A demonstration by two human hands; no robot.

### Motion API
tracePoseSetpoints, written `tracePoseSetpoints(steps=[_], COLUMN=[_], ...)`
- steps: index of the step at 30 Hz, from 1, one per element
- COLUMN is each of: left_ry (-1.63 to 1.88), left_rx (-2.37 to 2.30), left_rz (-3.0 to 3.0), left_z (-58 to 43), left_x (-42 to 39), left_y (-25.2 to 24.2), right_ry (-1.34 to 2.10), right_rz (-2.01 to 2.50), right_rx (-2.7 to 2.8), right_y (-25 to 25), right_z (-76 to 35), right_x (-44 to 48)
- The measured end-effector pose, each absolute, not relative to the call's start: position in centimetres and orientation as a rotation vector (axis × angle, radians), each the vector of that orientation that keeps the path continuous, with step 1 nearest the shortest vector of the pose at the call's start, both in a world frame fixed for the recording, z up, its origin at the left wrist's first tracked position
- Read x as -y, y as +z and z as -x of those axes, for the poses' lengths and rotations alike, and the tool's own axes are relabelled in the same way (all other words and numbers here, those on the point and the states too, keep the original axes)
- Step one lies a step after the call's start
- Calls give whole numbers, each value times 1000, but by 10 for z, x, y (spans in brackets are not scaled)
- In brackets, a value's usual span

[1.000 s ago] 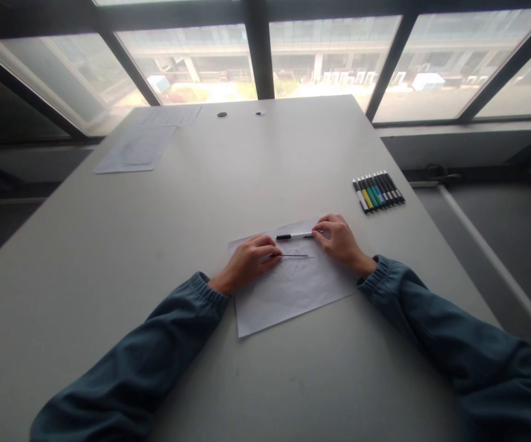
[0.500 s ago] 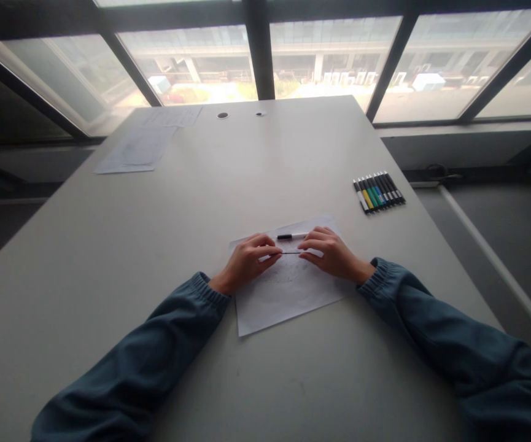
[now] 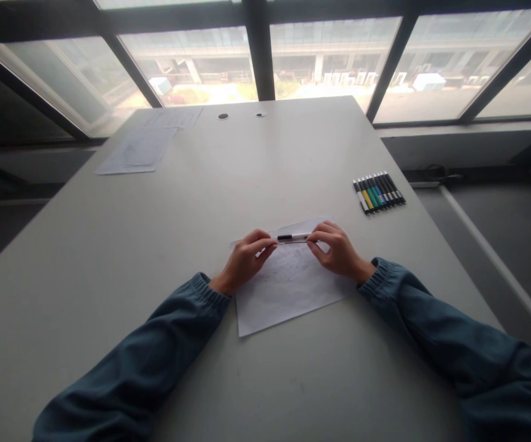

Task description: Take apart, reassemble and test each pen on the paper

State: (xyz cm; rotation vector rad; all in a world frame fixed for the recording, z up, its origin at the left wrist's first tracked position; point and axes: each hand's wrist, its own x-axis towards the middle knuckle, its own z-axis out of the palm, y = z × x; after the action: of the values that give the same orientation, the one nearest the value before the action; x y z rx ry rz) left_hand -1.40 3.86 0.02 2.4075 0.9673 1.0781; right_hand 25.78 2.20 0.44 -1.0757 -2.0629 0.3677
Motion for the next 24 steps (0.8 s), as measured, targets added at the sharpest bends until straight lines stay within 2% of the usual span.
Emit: tracePoseSetpoints(steps=[6,24], left_ry=[1022,767], left_rx=[-1027,-995], left_rz=[-2418,-2517], left_z=[15,15], left_x=[-39,-40], left_y=[0,-2], right_ry=[356,339], right_rz=[1151,1214], right_rx=[1938,2188], right_y=[7,-5], right_z=[-259,-261], right_x=[-21,-27])
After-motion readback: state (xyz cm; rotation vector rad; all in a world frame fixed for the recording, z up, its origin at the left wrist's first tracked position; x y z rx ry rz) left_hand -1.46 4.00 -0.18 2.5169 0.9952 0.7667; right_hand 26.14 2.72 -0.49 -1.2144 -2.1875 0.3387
